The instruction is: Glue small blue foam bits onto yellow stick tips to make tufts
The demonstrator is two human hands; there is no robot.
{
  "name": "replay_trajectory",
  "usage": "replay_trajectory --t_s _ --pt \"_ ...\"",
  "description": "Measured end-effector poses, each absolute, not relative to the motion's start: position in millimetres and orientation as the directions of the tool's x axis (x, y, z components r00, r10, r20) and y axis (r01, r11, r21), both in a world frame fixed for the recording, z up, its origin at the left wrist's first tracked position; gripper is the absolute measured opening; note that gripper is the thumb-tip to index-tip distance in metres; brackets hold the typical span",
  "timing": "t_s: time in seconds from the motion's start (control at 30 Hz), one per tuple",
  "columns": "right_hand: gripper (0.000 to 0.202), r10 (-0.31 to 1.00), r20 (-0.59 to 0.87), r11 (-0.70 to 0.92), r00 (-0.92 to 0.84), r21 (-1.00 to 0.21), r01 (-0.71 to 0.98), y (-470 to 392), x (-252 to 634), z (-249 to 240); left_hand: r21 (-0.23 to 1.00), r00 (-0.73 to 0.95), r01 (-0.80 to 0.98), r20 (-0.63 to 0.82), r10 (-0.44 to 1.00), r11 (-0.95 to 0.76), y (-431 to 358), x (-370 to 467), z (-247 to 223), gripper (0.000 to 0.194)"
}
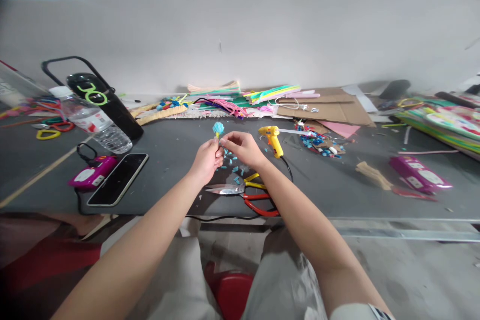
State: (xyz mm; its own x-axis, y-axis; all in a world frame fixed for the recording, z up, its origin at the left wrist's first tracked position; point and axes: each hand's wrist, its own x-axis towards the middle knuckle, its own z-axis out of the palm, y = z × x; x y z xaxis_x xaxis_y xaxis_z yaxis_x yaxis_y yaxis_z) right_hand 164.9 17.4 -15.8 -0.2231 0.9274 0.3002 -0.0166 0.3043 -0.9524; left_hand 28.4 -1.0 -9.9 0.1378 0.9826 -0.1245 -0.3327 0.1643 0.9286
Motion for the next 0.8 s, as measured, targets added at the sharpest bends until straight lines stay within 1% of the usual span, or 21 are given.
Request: replay_trajectory --t_s 0.07,0.23,0.33,0.4,0.47,0.57,0.67,0.8 --pt "0.037 0.93 0.286 0.294 -0.232 -0.956 -0.003 18.0 164.7 -16.6 0.936 0.129 -0.316 -0.12 0.984 0.156 -0.3 28.4 -11.1 0.037" --pt "0.038 0.944 0.129 0.095 -0.304 -0.988 -0.122 21.1 161.8 -25.6 0.945 0.099 -0.297 -0.112 0.989 0.137 0.0 31.0 -14.2 0.034" --pt "0.037 0.939 0.103 0.057 -0.327 -0.988 -0.146 21.5 161.4 -27.6 0.942 0.102 -0.304 -0.12 0.988 0.146 -0.5 31.5 -13.9 0.032" --pt "0.037 0.938 0.143 0.111 -0.317 -0.987 -0.115 20.8 162.7 -25.7 0.933 0.126 -0.317 -0.135 0.983 0.169 -0.5 30.3 -12.2 0.032" --pt "0.037 0.933 0.23 0.227 -0.278 -0.973 -0.045 19.9 165.2 -22.0 0.926 0.148 -0.321 -0.158 0.976 0.199 -0.1 27.9 -9.9 0.032" --pt "0.037 0.911 0.369 0.388 -0.182 -0.918 0.078 19.2 169.7 -16.6 0.926 0.146 -0.311 -0.175 0.974 0.214 1.3 23.5 -7.0 0.028" --pt "0.035 0.896 0.433 0.443 -0.098 -0.883 0.156 19.7 172.6 -15.2 0.931 0.131 -0.305 -0.166 0.977 0.199 2.5 20.8 -6.0 0.025" --pt "0.03 0.885 0.455 0.466 -0.098 -0.869 0.167 19.7 172.6 -17.7 0.946 0.126 -0.272 -0.147 0.981 0.177 2.0 21.6 -6.6 0.025"
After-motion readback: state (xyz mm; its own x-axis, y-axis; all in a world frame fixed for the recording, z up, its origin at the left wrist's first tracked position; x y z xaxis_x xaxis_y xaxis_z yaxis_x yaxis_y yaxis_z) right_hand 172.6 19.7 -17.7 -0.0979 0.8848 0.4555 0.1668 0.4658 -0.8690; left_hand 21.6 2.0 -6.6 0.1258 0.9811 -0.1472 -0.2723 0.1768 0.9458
